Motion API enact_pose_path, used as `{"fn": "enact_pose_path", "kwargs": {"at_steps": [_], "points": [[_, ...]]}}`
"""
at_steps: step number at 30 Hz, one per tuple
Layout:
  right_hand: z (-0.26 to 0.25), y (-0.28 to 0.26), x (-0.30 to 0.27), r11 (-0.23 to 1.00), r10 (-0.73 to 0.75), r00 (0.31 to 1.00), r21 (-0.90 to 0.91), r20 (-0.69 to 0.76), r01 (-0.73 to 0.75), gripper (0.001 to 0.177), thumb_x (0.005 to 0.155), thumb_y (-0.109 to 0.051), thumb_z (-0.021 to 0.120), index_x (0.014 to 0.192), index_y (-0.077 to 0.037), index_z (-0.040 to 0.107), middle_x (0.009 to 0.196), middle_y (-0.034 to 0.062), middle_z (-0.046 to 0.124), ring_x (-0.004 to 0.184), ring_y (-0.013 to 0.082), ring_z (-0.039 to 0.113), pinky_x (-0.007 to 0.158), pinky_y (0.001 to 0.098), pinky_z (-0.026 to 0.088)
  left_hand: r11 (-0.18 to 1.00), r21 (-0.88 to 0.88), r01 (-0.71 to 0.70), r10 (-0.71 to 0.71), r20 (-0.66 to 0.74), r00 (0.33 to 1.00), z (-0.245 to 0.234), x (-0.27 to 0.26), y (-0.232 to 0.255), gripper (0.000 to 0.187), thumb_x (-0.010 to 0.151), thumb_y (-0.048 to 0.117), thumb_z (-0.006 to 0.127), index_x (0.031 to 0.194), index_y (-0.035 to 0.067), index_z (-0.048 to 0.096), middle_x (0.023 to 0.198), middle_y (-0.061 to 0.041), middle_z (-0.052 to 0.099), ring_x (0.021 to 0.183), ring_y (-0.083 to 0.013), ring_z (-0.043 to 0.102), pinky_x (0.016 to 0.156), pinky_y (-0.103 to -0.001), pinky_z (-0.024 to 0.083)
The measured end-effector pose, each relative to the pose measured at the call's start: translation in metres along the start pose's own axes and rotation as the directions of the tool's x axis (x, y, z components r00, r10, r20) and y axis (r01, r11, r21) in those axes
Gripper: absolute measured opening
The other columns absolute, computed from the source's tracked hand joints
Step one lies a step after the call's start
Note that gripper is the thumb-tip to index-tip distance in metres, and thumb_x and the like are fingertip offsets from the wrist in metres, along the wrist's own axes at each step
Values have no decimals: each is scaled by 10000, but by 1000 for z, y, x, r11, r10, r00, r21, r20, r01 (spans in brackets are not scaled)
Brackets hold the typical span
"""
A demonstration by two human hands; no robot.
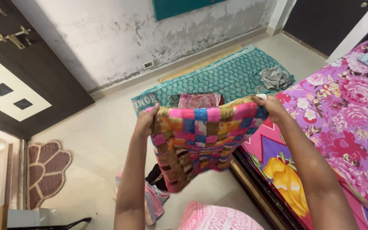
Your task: The person folds a floral blanket and a multi-colored woven rug by hand, then places them onto a bed. They also retrieve and position decorative heart-shaped and rectangular pillows onto the bed.
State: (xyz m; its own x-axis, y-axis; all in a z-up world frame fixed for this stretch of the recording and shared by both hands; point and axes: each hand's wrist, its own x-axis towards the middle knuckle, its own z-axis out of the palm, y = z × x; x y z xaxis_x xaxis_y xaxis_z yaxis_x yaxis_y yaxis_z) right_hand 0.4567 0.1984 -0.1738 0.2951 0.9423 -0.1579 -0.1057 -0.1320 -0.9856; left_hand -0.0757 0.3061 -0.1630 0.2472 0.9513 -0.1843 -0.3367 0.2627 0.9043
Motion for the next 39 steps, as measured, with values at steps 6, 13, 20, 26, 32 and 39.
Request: {"fn": "enact_pose_path", "kwargs": {"at_steps": [6,13,20,26,32,39], "points": [[-19,-10,-18,974,116,990,206,-83,-97,230,996,-167,673,1151,1,708,1057,98,743,906,207,726,883,411,592,997,-76,32,-32,3,999,5,20,-3,183,878,143,793,968,1,721,886,-72,751,750,-171,732,688,-326,627],[-49,-72,-72,954,-119,991,270,-64,132,230,980,-112,700,1171,17,707,1073,87,750,936,185,742,905,363,590,992,-74,-101,115,219,969,67,-2,91,159,889,73,747,1024,-9,729,946,-100,778,809,-176,761,768,-331,633],[-62,-149,-173,864,-358,872,235,-335,445,227,967,-58,770,1177,-2,708,1094,72,746,961,166,733,935,311,587,948,-125,-292,316,293,902,152,-28,148,125,935,30,759,1028,-47,728,925,-120,774,776,-165,743,725,-321,626],[-92,-187,-254,740,-525,733,194,-432,644,184,1064,-4,745,1240,6,691,1179,83,734,1050,190,726,1028,333,587,896,-228,-382,444,408,797,232,-45,172,91,953,30,759,1003,-24,706,939,-89,765,800,-126,726,745,-281,613],[-137,-204,-305,665,-596,587,73,-547,743,313,973,92,686,1255,-31,628,1110,63,717,1003,169,720,998,310,587,926,-253,-279,376,562,737,316,-43,171,114,959,21,747,1037,-54,710,962,-106,769,810,-138,731,759,-293,616],[-226,-161,-300,707,-600,516,-104,-611,700,519,900,139,638,1339,-133,586,1182,23,696,1031,134,708,938,296,600,972,-198,-129,228,641,733,427,18,96,94,965,59,718,994,-31,716,905,-102,768,738,-146,728,684,-309,616]]}}
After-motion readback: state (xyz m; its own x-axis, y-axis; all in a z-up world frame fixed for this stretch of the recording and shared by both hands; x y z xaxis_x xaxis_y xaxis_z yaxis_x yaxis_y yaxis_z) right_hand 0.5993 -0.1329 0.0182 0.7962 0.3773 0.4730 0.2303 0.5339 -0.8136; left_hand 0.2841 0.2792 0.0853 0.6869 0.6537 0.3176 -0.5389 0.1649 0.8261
